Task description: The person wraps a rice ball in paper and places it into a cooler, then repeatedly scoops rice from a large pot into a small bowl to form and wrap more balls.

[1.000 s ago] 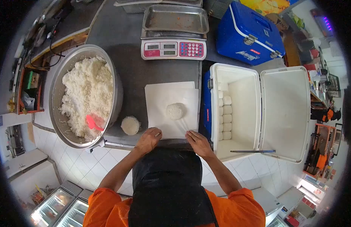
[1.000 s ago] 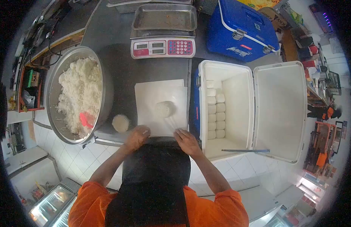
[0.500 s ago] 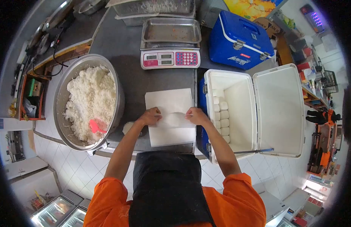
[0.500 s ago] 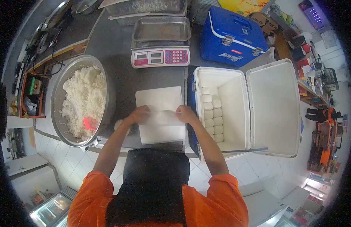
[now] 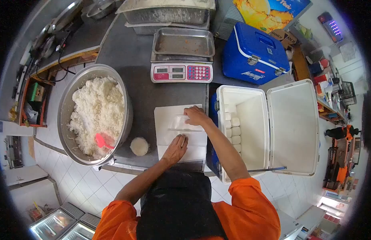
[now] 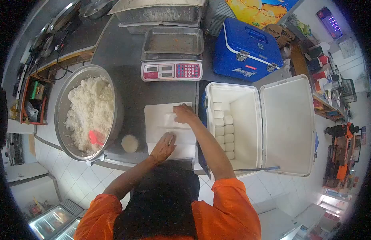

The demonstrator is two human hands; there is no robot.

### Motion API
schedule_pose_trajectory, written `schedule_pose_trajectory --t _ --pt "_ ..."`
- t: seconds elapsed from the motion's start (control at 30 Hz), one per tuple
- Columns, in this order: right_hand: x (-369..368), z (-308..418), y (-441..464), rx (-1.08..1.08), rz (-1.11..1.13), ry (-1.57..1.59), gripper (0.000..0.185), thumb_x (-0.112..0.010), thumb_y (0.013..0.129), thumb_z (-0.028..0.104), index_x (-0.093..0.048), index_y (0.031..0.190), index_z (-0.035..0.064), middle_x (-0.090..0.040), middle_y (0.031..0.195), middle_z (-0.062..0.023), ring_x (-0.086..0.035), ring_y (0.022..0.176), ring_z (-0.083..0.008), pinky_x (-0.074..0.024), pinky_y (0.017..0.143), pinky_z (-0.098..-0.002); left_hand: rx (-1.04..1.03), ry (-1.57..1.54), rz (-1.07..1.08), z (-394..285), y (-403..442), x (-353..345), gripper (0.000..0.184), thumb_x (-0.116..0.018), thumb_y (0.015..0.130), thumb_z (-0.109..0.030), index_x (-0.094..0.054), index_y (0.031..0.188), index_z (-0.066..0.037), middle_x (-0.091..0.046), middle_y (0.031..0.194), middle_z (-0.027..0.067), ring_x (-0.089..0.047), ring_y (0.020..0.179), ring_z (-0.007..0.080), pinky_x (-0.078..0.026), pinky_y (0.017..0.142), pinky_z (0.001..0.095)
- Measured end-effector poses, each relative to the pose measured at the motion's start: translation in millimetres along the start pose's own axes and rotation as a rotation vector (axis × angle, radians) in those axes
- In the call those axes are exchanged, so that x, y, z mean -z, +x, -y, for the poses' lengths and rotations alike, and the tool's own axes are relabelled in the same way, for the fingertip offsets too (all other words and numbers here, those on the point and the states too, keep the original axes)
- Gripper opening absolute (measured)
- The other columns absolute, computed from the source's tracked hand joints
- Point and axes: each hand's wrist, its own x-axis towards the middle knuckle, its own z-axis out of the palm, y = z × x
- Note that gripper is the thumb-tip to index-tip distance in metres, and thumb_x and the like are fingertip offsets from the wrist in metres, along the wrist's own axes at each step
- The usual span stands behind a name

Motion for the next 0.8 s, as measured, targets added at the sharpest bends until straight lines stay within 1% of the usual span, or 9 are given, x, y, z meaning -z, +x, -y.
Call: schedule_pose_trajectory --t 0.13,0.23,0.33,0.4,0.47,0.53,0.67,0.73,0.8 --pt "14.1 0.7 -8.0 0.18 0.075 0.074 0.025 -0.074 0.076 0.022 -0.066 0.094 0.0061 -0.067 0.102 -0.0169 -0.064 0.099 -0.0374 -0.0519 0.084 -0.0422 0.03 -0.073 -0.041 2.8 5.9 11.4 0.045 -0.065 0.09 -0.016 -0.051 0.125 0.009 -0.048 0.131 0.0287 -0.045 0.126 0.0444 -0.04 0.11 0.0474" --pt "12.8 25.0 -43.2 0.117 0.206 0.172 0.018 -0.07 0.077 0.018 -0.066 0.09 0.0055 -0.065 0.099 -0.0171 -0.063 0.097 -0.0373 -0.0515 0.084 -0.0435 -0.012 -0.077 -0.138 9.7 4.3 4.1 0.041 -0.068 0.088 -0.012 -0.053 0.12 0.008 -0.051 0.127 0.0275 -0.048 0.123 0.0444 -0.044 0.106 0.0473" --pt "-32.7 41.8 -87.8 0.165 0.019 0.034 0.013 -0.063 0.084 0.013 -0.065 0.093 0.0037 -0.063 0.098 -0.0172 -0.062 0.098 -0.0371 -0.051 0.085 -0.0447 -0.004 -0.179 -0.202 14.5 -0.5 -1.6 0.044 -0.071 0.086 -0.013 -0.053 0.121 0.008 -0.054 0.123 0.0254 -0.052 0.119 0.0428 -0.047 0.103 0.0471" --pt "-42.5 58.1 -114.0 0.162 -0.269 0.037 0.017 -0.055 0.086 0.006 -0.066 0.098 -0.0009 -0.062 0.101 -0.0144 -0.06 0.103 -0.0308 -0.0515 0.088 -0.0409 0.065 -0.281 -0.169 14.1 -8.5 1.1 0.044 -0.07 0.085 -0.013 -0.055 0.122 0.006 -0.054 0.125 0.0237 -0.051 0.121 0.0409 -0.045 0.105 0.0458" --pt "-52.6 62.6 -124.6 0.161 -0.299 0.004 0.019 -0.055 0.086 0.006 -0.066 0.1 -0.0017 -0.061 0.103 -0.014 -0.06 0.103 -0.0304 -0.0517 0.088 -0.0403 0.127 -0.384 -0.138 19.0 -11.1 7.6 0.044 -0.069 0.085 -0.013 -0.057 0.123 0.005 -0.054 0.128 0.022 -0.05 0.123 0.0389 -0.042 0.107 0.0445" --pt "-62.6 60.7 -128.1 0.154 -0.337 -0.027 0.021 -0.056 0.085 0.006 -0.067 0.102 -0.0026 -0.061 0.104 -0.0136 -0.06 0.104 -0.03 -0.0519 0.089 -0.0397 0.186 -0.229 -0.277 33.9 7.2 43.7 0.043 -0.073 0.081 -0.012 -0.061 0.121 0.0 -0.058 0.119 0.0203 -0.056 0.113 0.0378 -0.048 0.097 0.0455" --pt "-72.0 56.6 -128.3 0.138 -0.439 0.091 0.02 -0.057 0.087 0.006 -0.064 0.105 -0.0007 -0.061 0.104 -0.0138 -0.061 0.101 -0.031 -0.0523 0.086 -0.0407 0.069 -0.087 -0.299 59.0 57.5 108.4 0.031 -0.072 0.082 -0.011 -0.066 0.112 -0.004 -0.064 0.106 0.0166 -0.06 0.107 0.0372 -0.049 0.093 0.0486" --pt "-67.7 52.2 -130.1 0.171 -0.455 0.069 0.017 -0.057 0.089 0.006 -0.061 0.104 0.0004 -0.061 0.104 -0.0148 -0.062 0.098 -0.0327 -0.0527 0.082 -0.0423 0.142 -0.32 0.008 76.2 48.8 105.7 0.029 -0.069 0.081 -0.008 -0.067 0.11 -0.005 -0.067 0.095 0.0138 -0.061 0.102 0.0304 -0.048 0.092 0.0415" --pt "-70.6 47.8 -133.7 0.208 -0.455 0.017 0.02 -0.058 0.087 0.006 -0.061 0.107 0.0001 -0.061 0.103 -0.014 -0.062 0.098 -0.031 -0.0527 0.082 -0.0414 0.075 -0.176 0.068 76.5 11.8 112.1 0.031 -0.068 0.081 -0.009 -0.067 0.111 -0.005 -0.067 0.094 0.0123 -0.061 0.104 0.0283 -0.047 0.093 0.041"
